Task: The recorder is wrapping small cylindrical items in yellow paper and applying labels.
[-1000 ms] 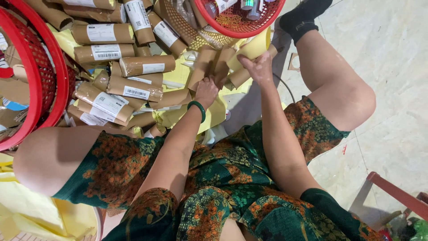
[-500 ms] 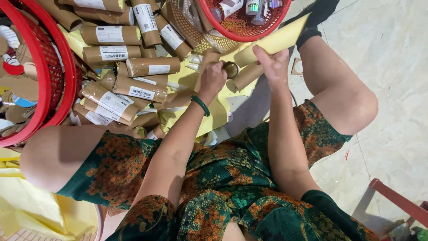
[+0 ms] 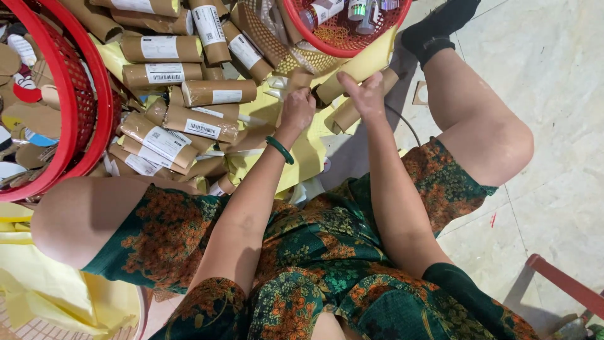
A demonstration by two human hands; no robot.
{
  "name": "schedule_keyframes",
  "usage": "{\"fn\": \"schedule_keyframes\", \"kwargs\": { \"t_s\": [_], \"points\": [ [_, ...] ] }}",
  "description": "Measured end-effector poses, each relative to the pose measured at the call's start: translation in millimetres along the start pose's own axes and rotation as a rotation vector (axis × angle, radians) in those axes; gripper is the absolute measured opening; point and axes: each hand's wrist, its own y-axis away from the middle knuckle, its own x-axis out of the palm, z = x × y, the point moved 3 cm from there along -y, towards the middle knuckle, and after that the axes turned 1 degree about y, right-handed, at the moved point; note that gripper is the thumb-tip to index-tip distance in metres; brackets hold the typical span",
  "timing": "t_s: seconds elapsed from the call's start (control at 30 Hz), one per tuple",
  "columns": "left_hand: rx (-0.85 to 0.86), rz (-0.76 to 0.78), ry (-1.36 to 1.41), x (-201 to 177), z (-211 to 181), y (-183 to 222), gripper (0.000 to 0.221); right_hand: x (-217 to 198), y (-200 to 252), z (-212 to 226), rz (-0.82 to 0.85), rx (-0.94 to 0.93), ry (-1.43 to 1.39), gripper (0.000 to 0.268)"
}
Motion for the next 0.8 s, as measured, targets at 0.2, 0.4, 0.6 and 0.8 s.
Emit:
{"fn": "schedule_keyframes", "kwargs": {
  "t_s": [0.2,0.4,0.6,0.8],
  "points": [
    [-0.015,-0.018,0.048,10.9,7.2,-1.6,0.029,10.6,1.3,-25.9,0.158,-0.260,0.425,0.031],
    [0.006,-0.050,0.126,16.5,23.8,-4.5,0.028,18.2,6.8,-32.5,0.326,-0.185,0.688,0.093],
    [-0.272,0.114,0.388,1.3,8.4,2.5,0.030,2.2,1.3,-4.6,0.471,-0.122,0.364,0.090],
    [-0.380,0.206,0.654,25.6,37.7,-3.1,0.037,5.9,-1.0,-30.0,0.186,-0.025,0.551,0.023]
  ]
}}
